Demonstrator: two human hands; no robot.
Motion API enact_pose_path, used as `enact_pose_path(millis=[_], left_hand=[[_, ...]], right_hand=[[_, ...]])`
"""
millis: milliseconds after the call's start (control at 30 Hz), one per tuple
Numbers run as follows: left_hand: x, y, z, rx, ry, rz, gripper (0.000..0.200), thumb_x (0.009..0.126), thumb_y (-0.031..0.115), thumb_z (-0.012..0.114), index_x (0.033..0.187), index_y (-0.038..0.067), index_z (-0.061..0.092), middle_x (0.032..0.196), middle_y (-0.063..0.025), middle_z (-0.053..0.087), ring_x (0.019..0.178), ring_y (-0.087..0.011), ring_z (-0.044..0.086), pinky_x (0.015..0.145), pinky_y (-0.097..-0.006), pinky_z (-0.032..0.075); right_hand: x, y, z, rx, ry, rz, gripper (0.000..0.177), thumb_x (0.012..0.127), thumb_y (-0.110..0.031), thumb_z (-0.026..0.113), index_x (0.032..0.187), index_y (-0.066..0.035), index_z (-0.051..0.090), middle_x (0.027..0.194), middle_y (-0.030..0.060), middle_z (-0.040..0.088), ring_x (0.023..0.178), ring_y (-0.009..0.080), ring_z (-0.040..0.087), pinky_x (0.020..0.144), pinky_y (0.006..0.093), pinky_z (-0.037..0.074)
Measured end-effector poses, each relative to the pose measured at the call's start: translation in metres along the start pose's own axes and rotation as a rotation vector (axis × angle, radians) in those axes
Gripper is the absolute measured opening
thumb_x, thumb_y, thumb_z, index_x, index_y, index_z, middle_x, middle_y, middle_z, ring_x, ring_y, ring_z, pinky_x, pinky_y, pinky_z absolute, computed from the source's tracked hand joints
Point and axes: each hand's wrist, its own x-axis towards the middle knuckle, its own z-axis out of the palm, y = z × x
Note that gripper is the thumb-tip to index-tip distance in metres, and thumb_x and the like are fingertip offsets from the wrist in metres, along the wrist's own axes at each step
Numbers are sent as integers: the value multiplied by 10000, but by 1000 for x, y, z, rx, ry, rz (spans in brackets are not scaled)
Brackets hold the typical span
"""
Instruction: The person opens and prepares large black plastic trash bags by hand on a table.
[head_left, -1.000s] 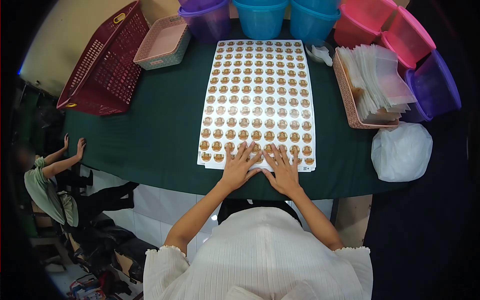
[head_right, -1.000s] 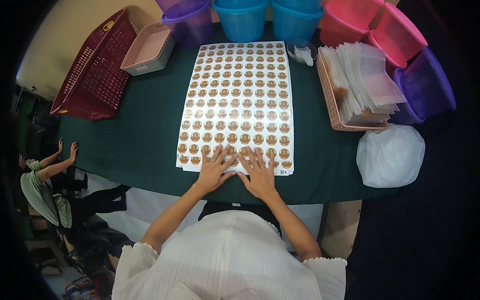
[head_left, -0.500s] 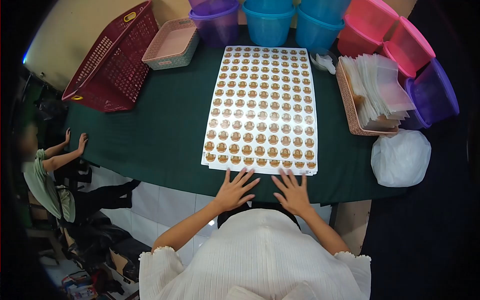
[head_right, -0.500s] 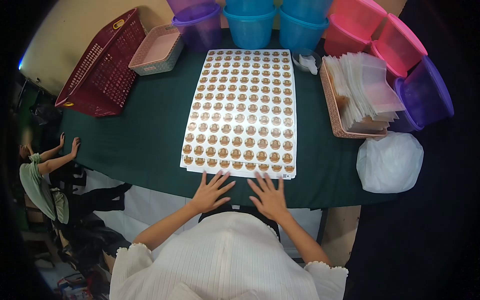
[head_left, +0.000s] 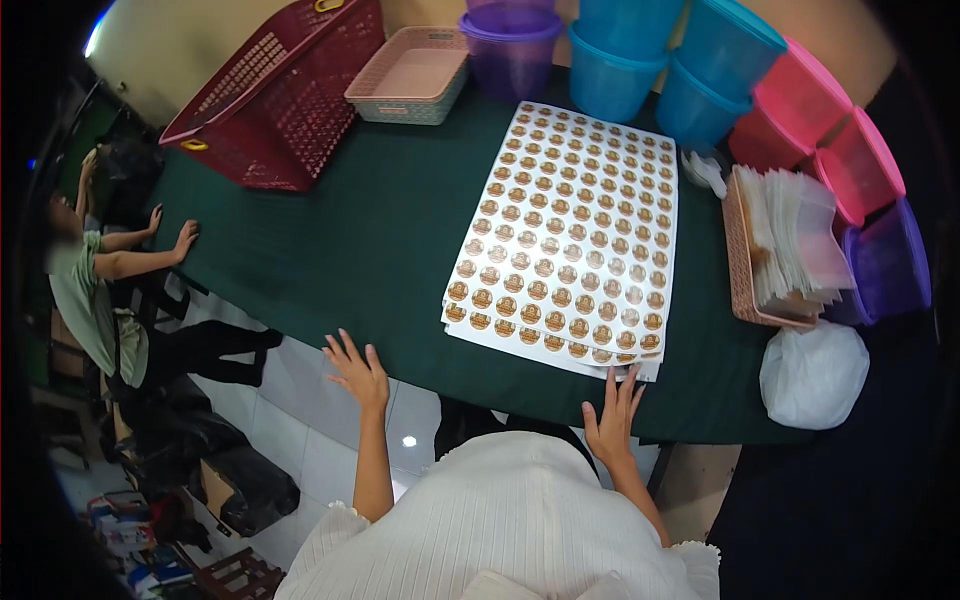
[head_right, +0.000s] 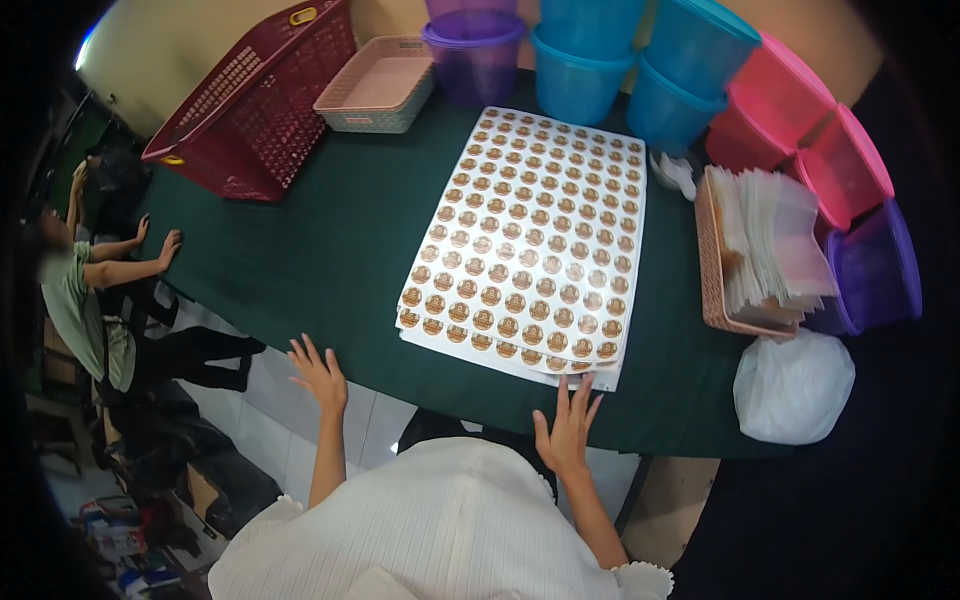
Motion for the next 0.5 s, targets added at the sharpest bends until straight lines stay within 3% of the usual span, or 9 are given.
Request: enact_pose_path(millis=[67, 200, 333, 367, 467, 500], left_hand=[[1, 1, -4, 1, -7, -7, 551, 894, 358, 343, 1364, 118, 185, 1426, -129, 85, 1312, -329, 51, 971, -603, -26], [12, -19, -18, -84, -1, -2, 552, 892, 373, 344, 1359, 115, 202, 1422, -130, 105, 1309, -327, 78, 976, -591, -43], [21, -34, -37, -182, -28, -27, 553, 882, 374, 364, 1347, 104, 233, 1402, -137, 158, 1299, -329, 115, 983, -580, -44], [23, -38, -38, -204, -32, -37, 549, 878, 356, 380, 1345, 104, 237, 1397, -139, 165, 1297, -331, 119, 984, -578, -45], [34, -52, -44, -246, -42, -20, 546, 868, 321, 413, 1341, 104, 247, 1389, -142, 180, 1294, -335, 125, 985, -576, -47], [39, -55, -46, -259, -37, -7, 547, 861, 304, 431, 1338, 104, 252, 1385, -143, 188, 1293, -337, 125, 985, -576, -48]], right_hand=[[25, -17, -5, -34, 15, -67, 640, 821, -277, 473, 1326, 11, 205, 1384, 277, 42, 1301, 377, 49, 1002, 553, -12], [54, -41, -3, -171, 239, 192, 567, 826, -232, 477, 1301, -4, 267, 1402, 237, 45, 1308, 356, 31, 993, 550, -71], [48, -26, 10, -343, 398, 436, 622, 800, -269, 520, 1308, -29, 254, 1416, 200, 33, 1308, 358, 2, 965, 597, -67], [44, -23, 13, -381, 393, 514, 641, 785, -261, 542, 1315, -52, 249, 1416, 197, 33, 1308, 357, -8, 962, 604, -55], [47, -51, 19, -396, 411, 467, 665, 770, -239, 545, 1317, -27, 230, 1405, 221, 71, 1301, 378, 20, 957, 608, -51], [53, -61, 22, -322, 271, 503, 632, 776, -251, 538, 1306, -35, 271, 1401, 210, 103, 1300, 375, 26, 968, 591, -48]])
